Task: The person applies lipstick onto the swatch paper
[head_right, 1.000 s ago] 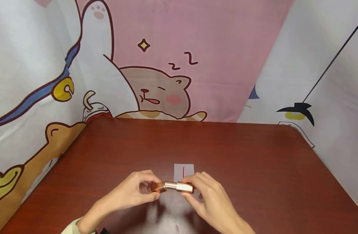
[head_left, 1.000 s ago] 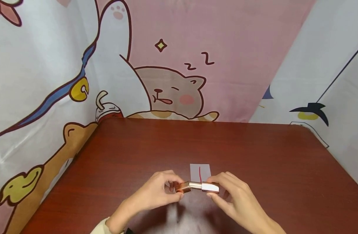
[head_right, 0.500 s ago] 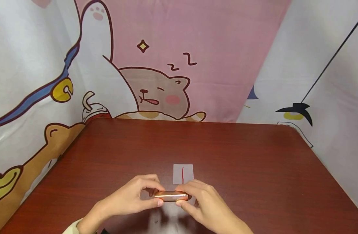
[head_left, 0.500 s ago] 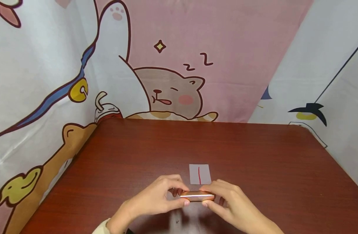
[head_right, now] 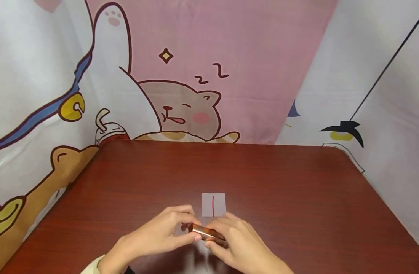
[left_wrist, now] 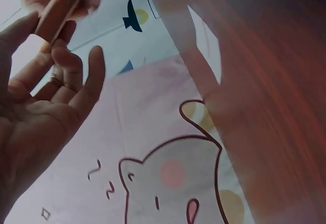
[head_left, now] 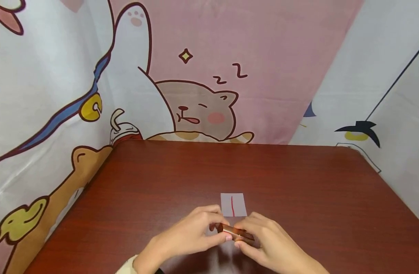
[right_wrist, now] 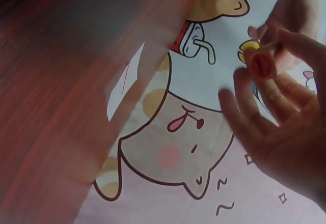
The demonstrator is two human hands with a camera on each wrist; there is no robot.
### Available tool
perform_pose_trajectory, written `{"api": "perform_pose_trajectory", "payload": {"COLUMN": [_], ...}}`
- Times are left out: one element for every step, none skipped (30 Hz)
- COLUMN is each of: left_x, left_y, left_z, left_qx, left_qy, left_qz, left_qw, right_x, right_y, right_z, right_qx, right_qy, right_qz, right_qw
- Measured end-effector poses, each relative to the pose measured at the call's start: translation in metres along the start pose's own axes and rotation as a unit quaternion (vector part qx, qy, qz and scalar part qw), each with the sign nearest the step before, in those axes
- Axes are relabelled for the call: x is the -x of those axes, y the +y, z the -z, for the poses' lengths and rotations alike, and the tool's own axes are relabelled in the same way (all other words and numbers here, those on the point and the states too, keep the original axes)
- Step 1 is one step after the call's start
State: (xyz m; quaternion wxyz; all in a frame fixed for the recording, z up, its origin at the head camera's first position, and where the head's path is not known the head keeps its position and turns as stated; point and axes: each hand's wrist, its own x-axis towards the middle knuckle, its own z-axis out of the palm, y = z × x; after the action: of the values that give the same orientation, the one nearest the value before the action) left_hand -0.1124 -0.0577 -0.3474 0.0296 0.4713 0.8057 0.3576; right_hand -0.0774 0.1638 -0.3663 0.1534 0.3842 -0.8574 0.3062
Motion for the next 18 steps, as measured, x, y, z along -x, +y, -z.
{"api": "perform_pose_trajectory", "payload": {"left_x": [-0.003, -0.005, -0.007, -0.008, -0.009, -0.009, -0.008, -0.007, -0.004, -0.001, 0.002, 0.005, 0.009, 0.012, 0.015, 0.017, 0.019, 0.021], "left_y": [0.001, 0.002, 0.003, 0.003, 0.003, 0.002, 0.002, 0.001, 0.000, -0.001, -0.002, -0.003, -0.005, -0.006, -0.008, -0.010, -0.011, -0.012], "left_z": [-0.002, -0.004, -0.005, -0.006, -0.007, -0.006, -0.005, -0.003, -0.001, 0.001, 0.003, 0.006, 0.007, 0.008, 0.009, 0.010, 0.011, 0.011], "left_qx": [-0.007, -0.014, -0.019, -0.029, -0.035, -0.043, -0.049, -0.050, -0.051, -0.053, -0.052, -0.050, -0.050, -0.052, -0.055, -0.059, -0.062, -0.063], "left_qy": [-0.002, -0.002, 0.000, 0.005, 0.012, 0.021, 0.033, 0.044, 0.054, 0.064, 0.072, 0.078, 0.083, 0.087, 0.090, 0.093, 0.095, 0.097], "left_qz": [0.000, -0.002, -0.002, 0.002, 0.009, 0.019, 0.030, 0.043, 0.057, 0.069, 0.078, 0.085, 0.090, 0.093, 0.094, 0.092, 0.090, 0.090], "left_qw": [1.0000, 0.9999, 0.9998, 0.9996, 0.9993, 0.9987, 0.9978, 0.9968, 0.9956, 0.9941, 0.9930, 0.9920, 0.9912, 0.9906, 0.9900, 0.9896, 0.9894, 0.9893], "right_x": [-0.001, -0.001, -0.001, -0.002, -0.003, -0.003, -0.004, -0.004, -0.004, -0.004, -0.004, -0.003, -0.003, -0.002, -0.002, -0.002, -0.001, -0.001], "right_y": [0.000, 0.001, 0.001, 0.003, 0.004, 0.007, 0.010, 0.013, 0.017, 0.021, 0.025, 0.029, 0.033, 0.036, 0.039, 0.042, 0.045, 0.047], "right_z": [-0.001, -0.001, 0.000, 0.000, 0.002, 0.003, 0.005, 0.007, 0.009, 0.010, 0.011, 0.011, 0.012, 0.011, 0.010, 0.008, 0.007, 0.005], "right_qx": [0.013, 0.023, 0.033, 0.043, 0.052, 0.062, 0.069, 0.074, 0.076, 0.078, 0.083, 0.091, 0.099, 0.112, 0.125, 0.138, 0.149, 0.155], "right_qy": [0.007, 0.013, 0.016, 0.018, 0.017, 0.015, 0.010, 0.004, -0.003, -0.011, -0.018, -0.026, -0.034, -0.041, -0.048, -0.055, -0.058, -0.059], "right_qz": [0.005, 0.006, 0.004, 0.002, -0.005, -0.013, -0.023, -0.036, -0.050, -0.067, -0.086, -0.105, -0.124, -0.141, -0.156, -0.171, -0.182, -0.193], "right_qw": [1.000, 1.000, 0.999, 0.999, 0.998, 0.998, 0.997, 0.997, 0.996, 0.995, 0.993, 0.990, 0.987, 0.983, 0.979, 0.974, 0.970, 0.967]}}
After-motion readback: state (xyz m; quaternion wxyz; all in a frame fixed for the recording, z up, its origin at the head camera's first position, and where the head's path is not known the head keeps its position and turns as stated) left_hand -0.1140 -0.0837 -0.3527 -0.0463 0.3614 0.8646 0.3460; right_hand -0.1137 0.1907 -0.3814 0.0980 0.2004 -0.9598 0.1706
